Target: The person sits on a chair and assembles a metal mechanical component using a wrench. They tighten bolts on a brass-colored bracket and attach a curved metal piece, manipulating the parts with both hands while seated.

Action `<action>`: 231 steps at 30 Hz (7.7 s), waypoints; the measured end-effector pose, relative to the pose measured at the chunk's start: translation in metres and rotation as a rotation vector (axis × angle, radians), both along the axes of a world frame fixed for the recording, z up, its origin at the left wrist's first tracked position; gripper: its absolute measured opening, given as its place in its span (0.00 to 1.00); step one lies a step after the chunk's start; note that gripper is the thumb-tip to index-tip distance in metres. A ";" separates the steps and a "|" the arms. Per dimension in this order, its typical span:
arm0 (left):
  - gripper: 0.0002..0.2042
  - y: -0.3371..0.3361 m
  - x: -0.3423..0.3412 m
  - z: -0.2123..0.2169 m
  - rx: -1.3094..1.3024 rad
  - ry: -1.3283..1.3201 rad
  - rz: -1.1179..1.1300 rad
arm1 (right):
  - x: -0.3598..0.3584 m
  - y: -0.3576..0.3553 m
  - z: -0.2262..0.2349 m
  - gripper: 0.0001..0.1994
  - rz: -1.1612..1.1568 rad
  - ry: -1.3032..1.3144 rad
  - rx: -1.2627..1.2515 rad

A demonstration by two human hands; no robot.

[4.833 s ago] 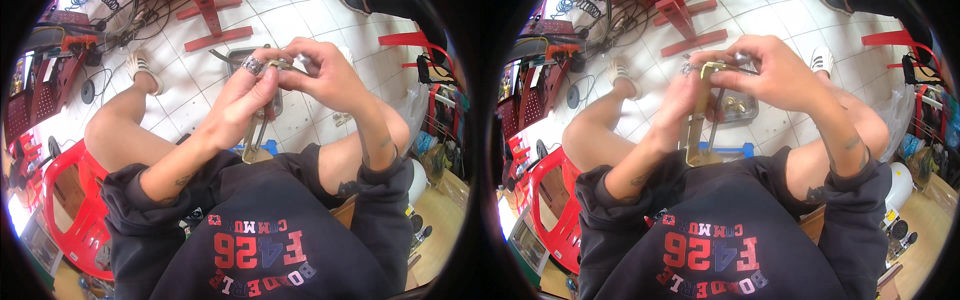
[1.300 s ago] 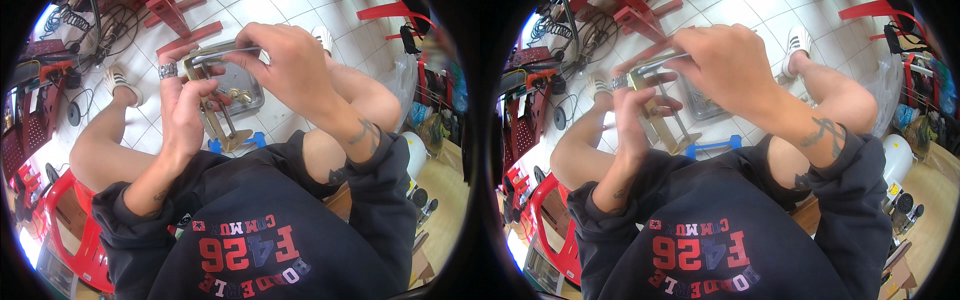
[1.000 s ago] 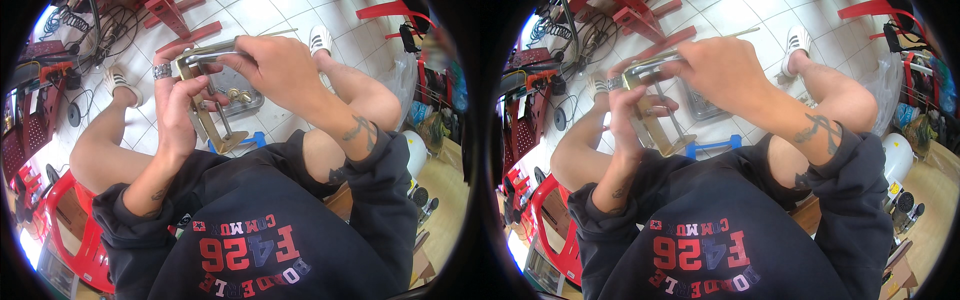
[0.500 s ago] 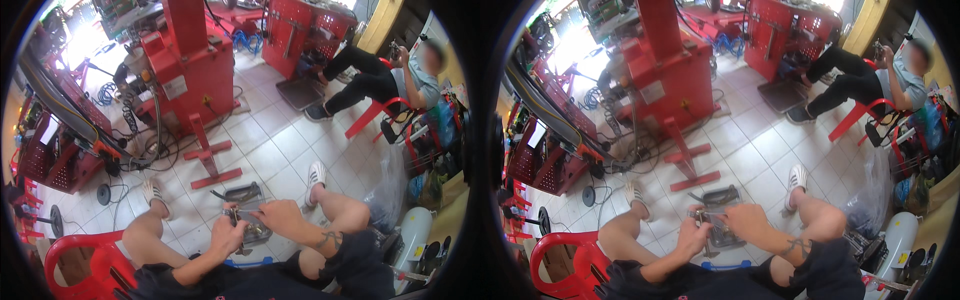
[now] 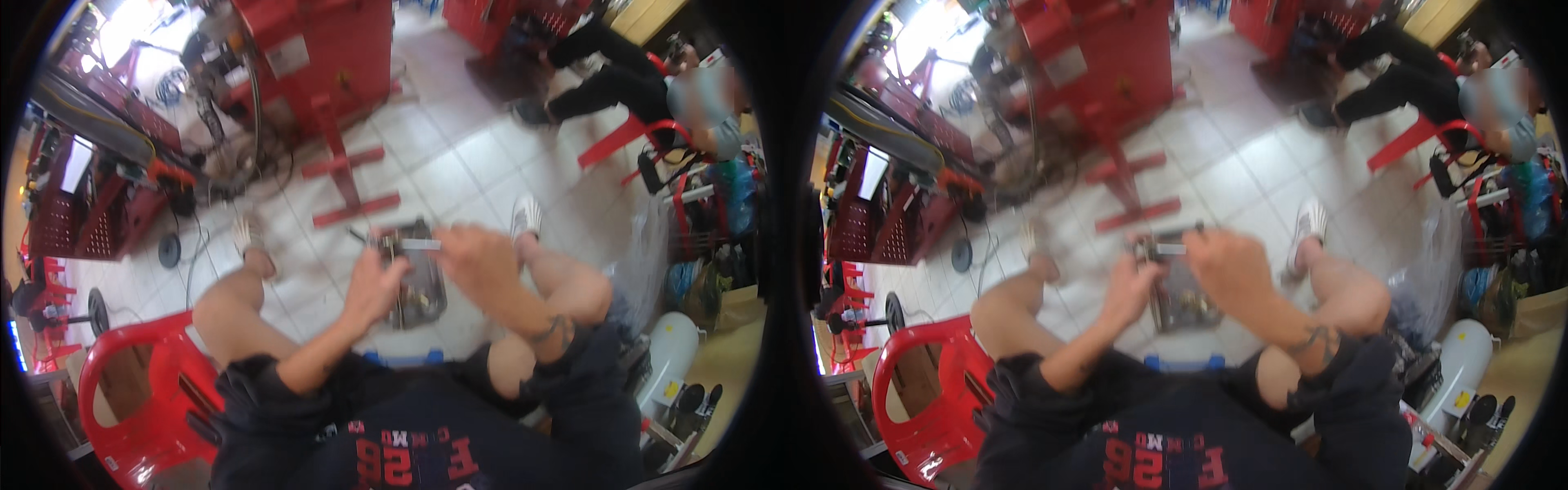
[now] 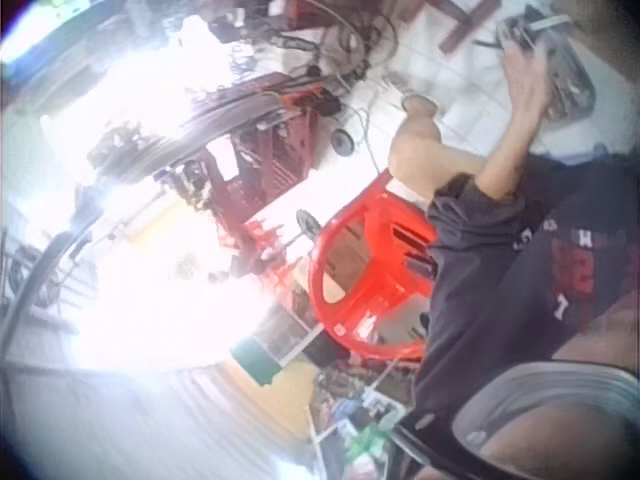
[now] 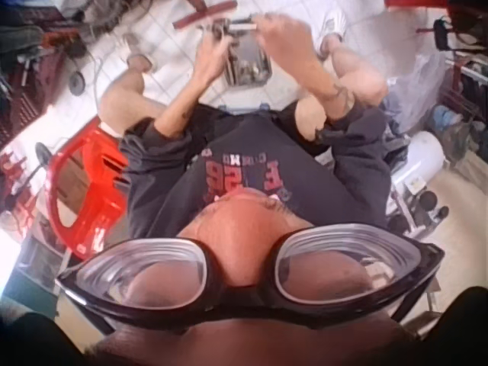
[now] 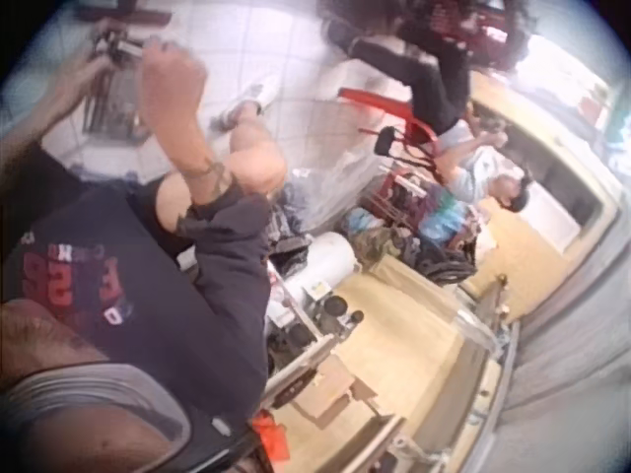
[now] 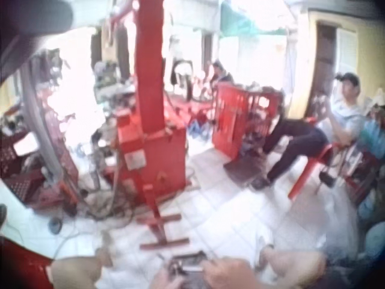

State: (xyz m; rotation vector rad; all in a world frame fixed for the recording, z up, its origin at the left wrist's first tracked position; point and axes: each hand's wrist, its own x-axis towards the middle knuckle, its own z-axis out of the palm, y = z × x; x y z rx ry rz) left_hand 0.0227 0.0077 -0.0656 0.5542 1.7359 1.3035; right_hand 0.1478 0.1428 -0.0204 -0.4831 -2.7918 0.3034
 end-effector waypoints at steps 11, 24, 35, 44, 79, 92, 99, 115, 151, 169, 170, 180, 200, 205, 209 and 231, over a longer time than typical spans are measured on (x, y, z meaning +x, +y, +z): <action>0.23 0.000 -0.011 0.015 0.131 -0.221 0.171 | 0.005 -0.010 0.016 0.05 0.064 0.060 0.085; 0.31 -0.008 -0.010 0.021 0.332 -0.564 0.120 | -0.002 -0.004 -0.009 0.05 -0.037 0.174 -0.677; 0.33 -0.014 -0.007 0.016 0.311 -0.594 0.175 | -0.008 -0.009 -0.022 0.06 0.008 0.186 -0.711; 0.34 -0.016 -0.006 0.010 0.327 -0.472 0.131 | -0.007 -0.011 -0.025 0.07 -0.041 0.013 -0.712; 0.22 -0.012 0.012 0.011 0.011 -0.250 0.058 | 0.011 -0.011 0.012 0.08 0.207 0.160 0.169; 0.26 -0.007 -0.019 0.023 0.259 -0.508 0.114 | 0.012 0.009 -0.005 0.07 -0.041 0.210 -0.709; 0.32 -0.013 -0.022 0.020 0.319 -0.669 0.060 | 0.003 -0.005 -0.016 0.05 -0.016 0.064 -0.458; 0.32 -0.023 -0.030 0.018 0.407 -0.819 0.072 | -0.004 -0.003 -0.026 0.08 -0.082 0.233 -0.934; 0.23 -0.006 0.011 -0.026 0.099 -0.233 0.049 | -0.015 -0.022 -0.084 0.17 -0.433 0.071 -1.360; 0.30 0.016 0.012 -0.048 -0.276 0.235 -0.195 | -0.011 -0.030 -0.117 0.12 -0.737 0.244 -1.832; 0.30 0.017 0.013 -0.052 -0.279 0.226 -0.188 | -0.009 -0.031 -0.121 0.12 -0.744 0.264 -1.819; 0.25 0.017 0.016 -0.061 -0.083 0.172 -0.049 | -0.009 -0.028 -0.115 0.13 -0.763 0.284 -1.941; 0.25 0.012 0.015 -0.057 -0.106 0.140 -0.015 | -0.017 -0.024 -0.095 0.12 -0.666 0.138 -1.887; 0.24 0.014 0.017 -0.059 -0.076 0.132 -0.010 | -0.011 -0.021 -0.103 0.12 -0.717 0.149 -1.902; 0.25 0.014 0.018 -0.062 -0.121 0.115 -0.012 | -0.014 -0.023 -0.099 0.12 -0.666 0.122 -1.854; 0.25 0.012 0.020 -0.074 -0.108 -0.008 0.009 | -0.010 -0.020 -0.099 0.13 -0.730 0.168 -1.853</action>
